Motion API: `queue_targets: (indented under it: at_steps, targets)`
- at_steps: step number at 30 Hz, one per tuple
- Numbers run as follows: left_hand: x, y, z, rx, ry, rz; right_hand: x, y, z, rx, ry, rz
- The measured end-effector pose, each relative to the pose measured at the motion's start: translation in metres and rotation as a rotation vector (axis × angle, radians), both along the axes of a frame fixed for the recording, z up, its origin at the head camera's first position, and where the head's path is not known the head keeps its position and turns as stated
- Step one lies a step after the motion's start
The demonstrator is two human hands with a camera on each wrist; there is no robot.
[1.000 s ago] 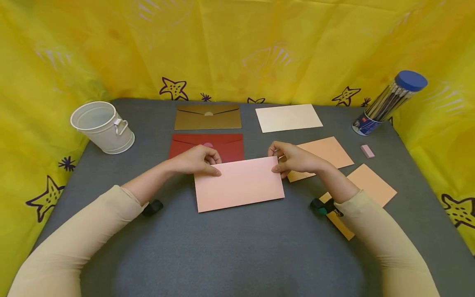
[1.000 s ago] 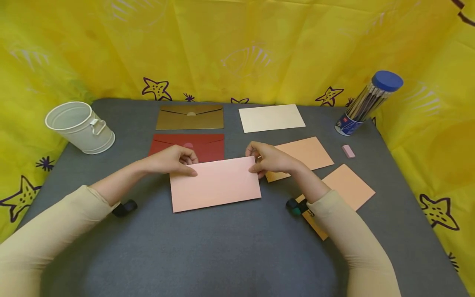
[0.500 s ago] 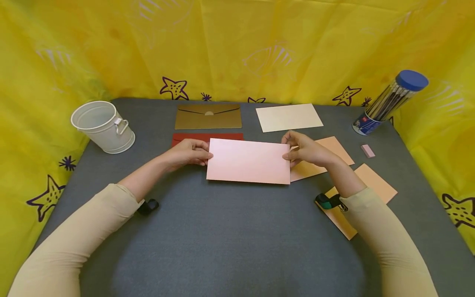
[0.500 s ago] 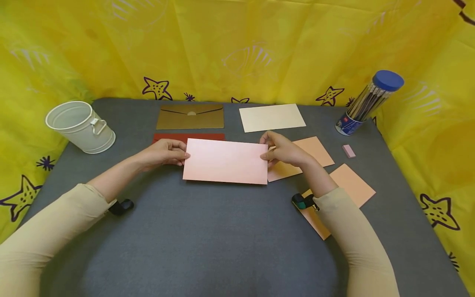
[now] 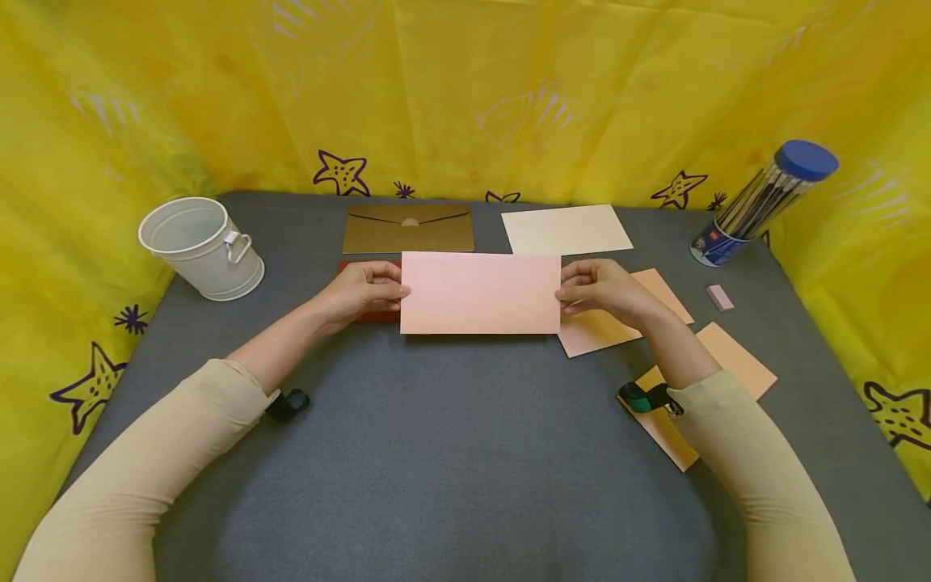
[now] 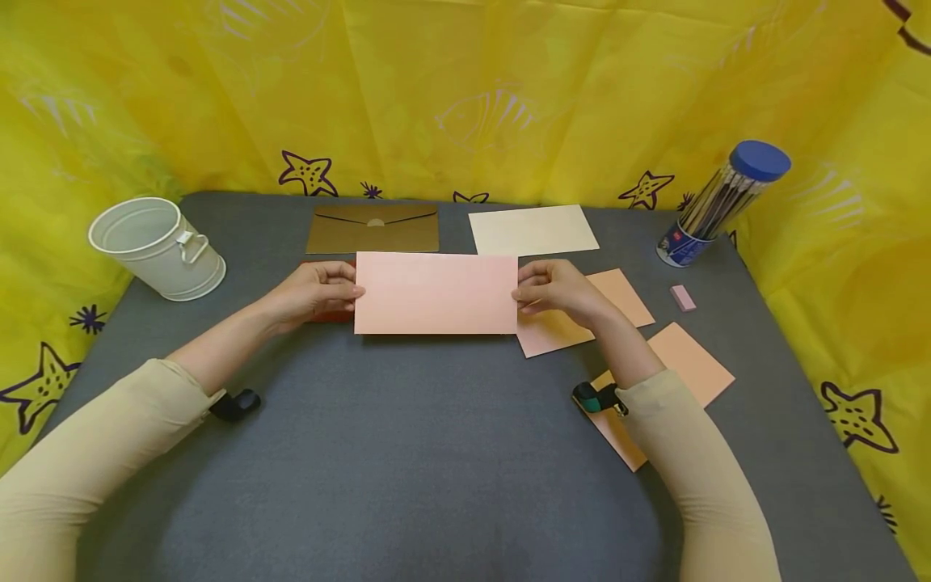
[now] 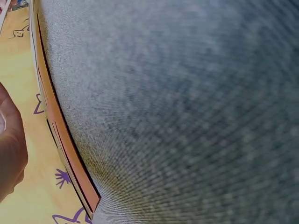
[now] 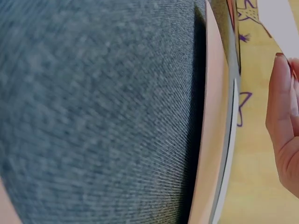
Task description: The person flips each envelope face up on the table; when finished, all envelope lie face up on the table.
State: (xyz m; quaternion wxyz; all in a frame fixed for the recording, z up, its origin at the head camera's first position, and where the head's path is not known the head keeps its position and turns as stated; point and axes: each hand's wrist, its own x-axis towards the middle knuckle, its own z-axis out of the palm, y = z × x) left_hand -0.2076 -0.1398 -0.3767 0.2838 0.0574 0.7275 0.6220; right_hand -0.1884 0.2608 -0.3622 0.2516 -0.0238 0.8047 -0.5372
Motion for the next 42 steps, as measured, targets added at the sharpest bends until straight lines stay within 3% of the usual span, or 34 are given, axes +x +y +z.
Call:
queue_targets:
  at_steps: [8,15,17,22,28,34,38,42]
  targets:
    - [-0.003,-0.006,0.003,0.062,0.028,0.107,0.004,-0.005,0.000,-0.053,0.063,-0.030]
    - [-0.005,-0.012,0.010,0.012,0.114,0.142,0.005,-0.012,0.002,-0.128,0.109,-0.093]
    - [-0.005,-0.012,0.011,0.047,0.118,0.154,0.005,-0.014,0.002,-0.150,0.105,-0.101]
    - [-0.006,-0.014,0.010,0.153,0.101,0.139,0.004,-0.016,0.002,-0.186,0.065,-0.118]
    - [-0.006,-0.017,0.008,0.109,0.160,0.131,0.004,-0.017,0.002,-0.207,0.006,-0.128]
    - [-0.004,-0.015,0.012,0.179,0.217,0.110,0.004,-0.018,0.001,-0.176,-0.026,-0.159]
    - [-0.004,-0.013,0.011,0.067,0.244,0.151,0.003,-0.020,0.000,-0.162,-0.035,-0.201]
    - [-0.005,-0.012,0.008,-0.032,0.251,0.139,0.003,-0.022,0.000,-0.164,-0.028,-0.217]
